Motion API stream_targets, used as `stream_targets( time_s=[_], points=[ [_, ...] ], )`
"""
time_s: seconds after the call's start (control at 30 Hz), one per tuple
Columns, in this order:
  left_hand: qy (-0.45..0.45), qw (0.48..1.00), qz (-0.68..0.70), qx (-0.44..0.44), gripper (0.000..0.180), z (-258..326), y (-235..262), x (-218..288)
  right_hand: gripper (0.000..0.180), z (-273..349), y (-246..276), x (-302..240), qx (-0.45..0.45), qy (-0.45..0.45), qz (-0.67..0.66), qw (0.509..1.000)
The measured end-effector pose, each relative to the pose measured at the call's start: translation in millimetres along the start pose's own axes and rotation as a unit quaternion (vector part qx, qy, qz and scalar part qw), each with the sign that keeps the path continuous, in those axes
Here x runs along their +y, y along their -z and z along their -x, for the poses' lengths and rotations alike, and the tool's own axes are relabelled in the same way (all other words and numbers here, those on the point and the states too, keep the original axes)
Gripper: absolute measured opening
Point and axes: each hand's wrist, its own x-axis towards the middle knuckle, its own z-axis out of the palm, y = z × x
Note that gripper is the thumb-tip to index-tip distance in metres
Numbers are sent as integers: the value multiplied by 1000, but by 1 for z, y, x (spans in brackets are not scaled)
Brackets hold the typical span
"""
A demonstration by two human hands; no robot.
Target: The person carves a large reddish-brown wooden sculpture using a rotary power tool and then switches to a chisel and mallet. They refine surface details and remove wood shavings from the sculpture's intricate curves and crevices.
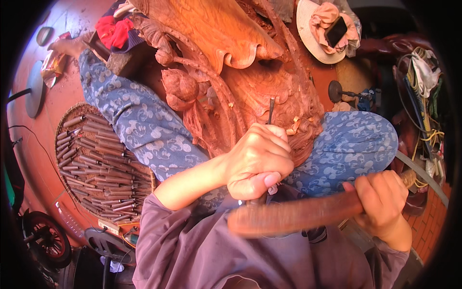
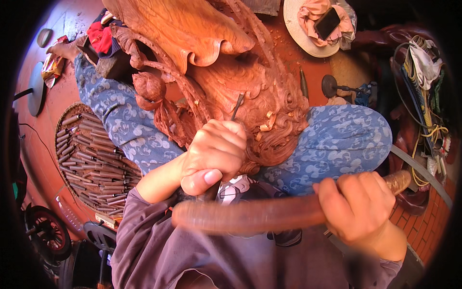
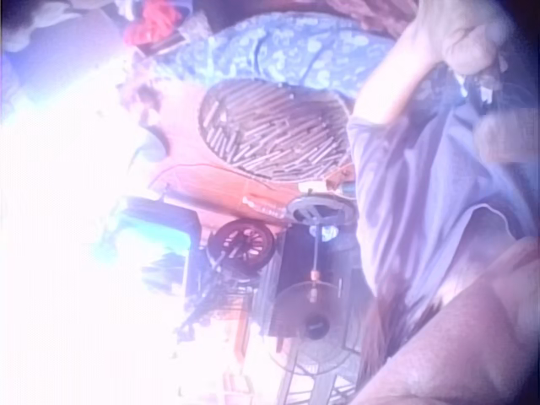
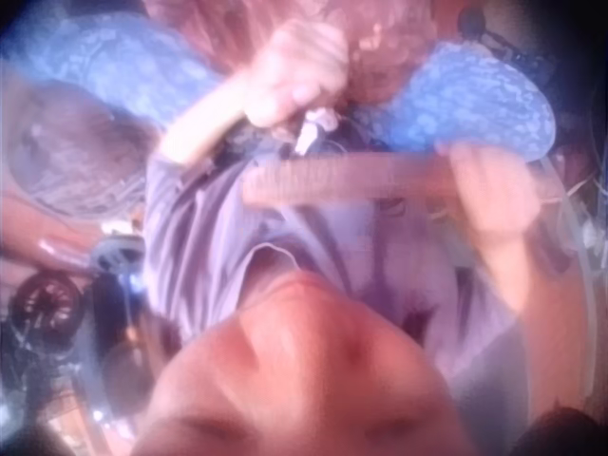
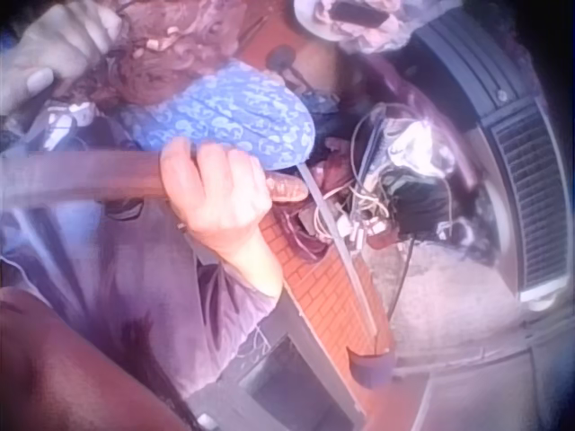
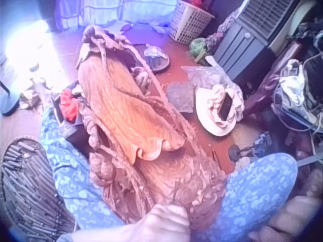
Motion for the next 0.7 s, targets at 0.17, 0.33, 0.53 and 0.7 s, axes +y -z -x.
stream_targets(
  time_s=[0.17,0.33,0.53,0.7],
  points=[
    [6,1000,5,-4,33,-4,2,-1,21,4,-3,5,14,19,-28,999],
    [-44,997,-52,26,32,-2,-8,3,20,4,-2,4,0,-7,-42,999],
    [-35,998,-59,5,31,6,-16,-1,20,9,-10,5,8,4,-70,997],
    [-34,999,-28,16,31,4,-10,-3,21,7,-7,4,0,15,-55,998]
  ],
)
